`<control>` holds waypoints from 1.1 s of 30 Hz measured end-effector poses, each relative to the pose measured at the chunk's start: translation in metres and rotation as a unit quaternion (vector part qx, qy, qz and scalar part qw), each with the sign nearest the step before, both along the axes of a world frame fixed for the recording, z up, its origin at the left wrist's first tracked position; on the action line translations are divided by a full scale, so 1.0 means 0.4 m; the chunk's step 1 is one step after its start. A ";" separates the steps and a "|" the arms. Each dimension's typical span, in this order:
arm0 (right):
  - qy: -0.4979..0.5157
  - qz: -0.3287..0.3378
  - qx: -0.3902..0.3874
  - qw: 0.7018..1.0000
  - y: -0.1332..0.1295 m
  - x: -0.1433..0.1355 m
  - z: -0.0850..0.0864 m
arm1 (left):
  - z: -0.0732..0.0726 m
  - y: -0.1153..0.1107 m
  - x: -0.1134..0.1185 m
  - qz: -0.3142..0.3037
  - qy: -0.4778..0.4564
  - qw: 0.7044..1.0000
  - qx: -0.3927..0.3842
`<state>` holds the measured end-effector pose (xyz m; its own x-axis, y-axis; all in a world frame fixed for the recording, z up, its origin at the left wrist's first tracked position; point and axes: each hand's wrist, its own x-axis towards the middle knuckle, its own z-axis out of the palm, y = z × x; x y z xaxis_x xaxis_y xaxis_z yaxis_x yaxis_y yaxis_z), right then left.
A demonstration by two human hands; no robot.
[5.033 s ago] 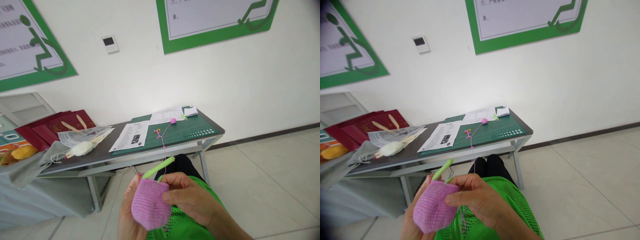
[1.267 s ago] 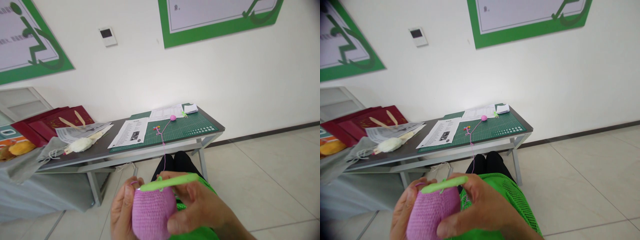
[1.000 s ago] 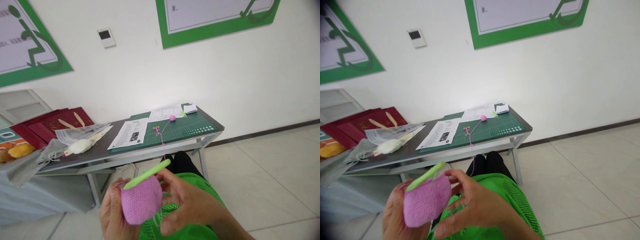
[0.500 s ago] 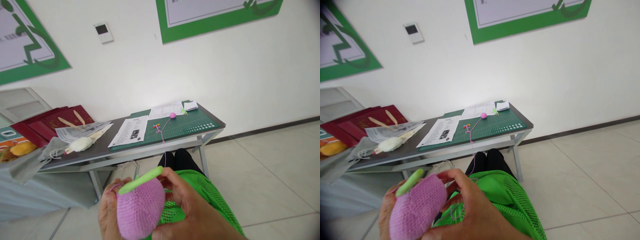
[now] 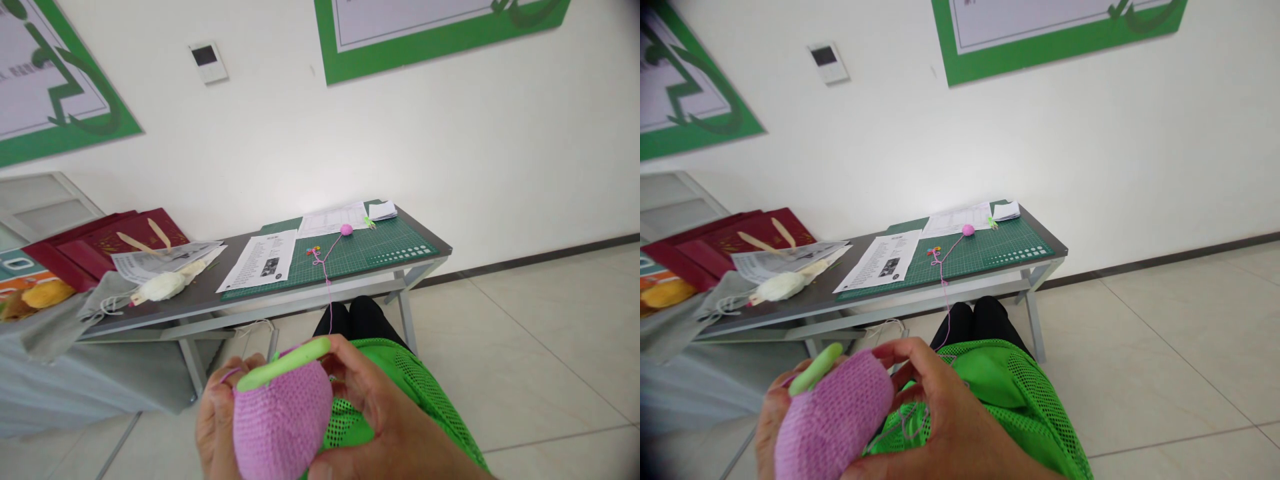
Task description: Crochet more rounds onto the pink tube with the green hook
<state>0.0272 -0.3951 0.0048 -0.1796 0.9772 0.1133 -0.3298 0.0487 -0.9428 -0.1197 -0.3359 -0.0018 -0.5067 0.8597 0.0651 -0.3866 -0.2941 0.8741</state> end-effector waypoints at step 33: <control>-0.003 0.007 -0.014 1.000 -0.003 0.012 0.030 | -0.016 0.000 -0.001 -0.024 0.133 0.974 0.184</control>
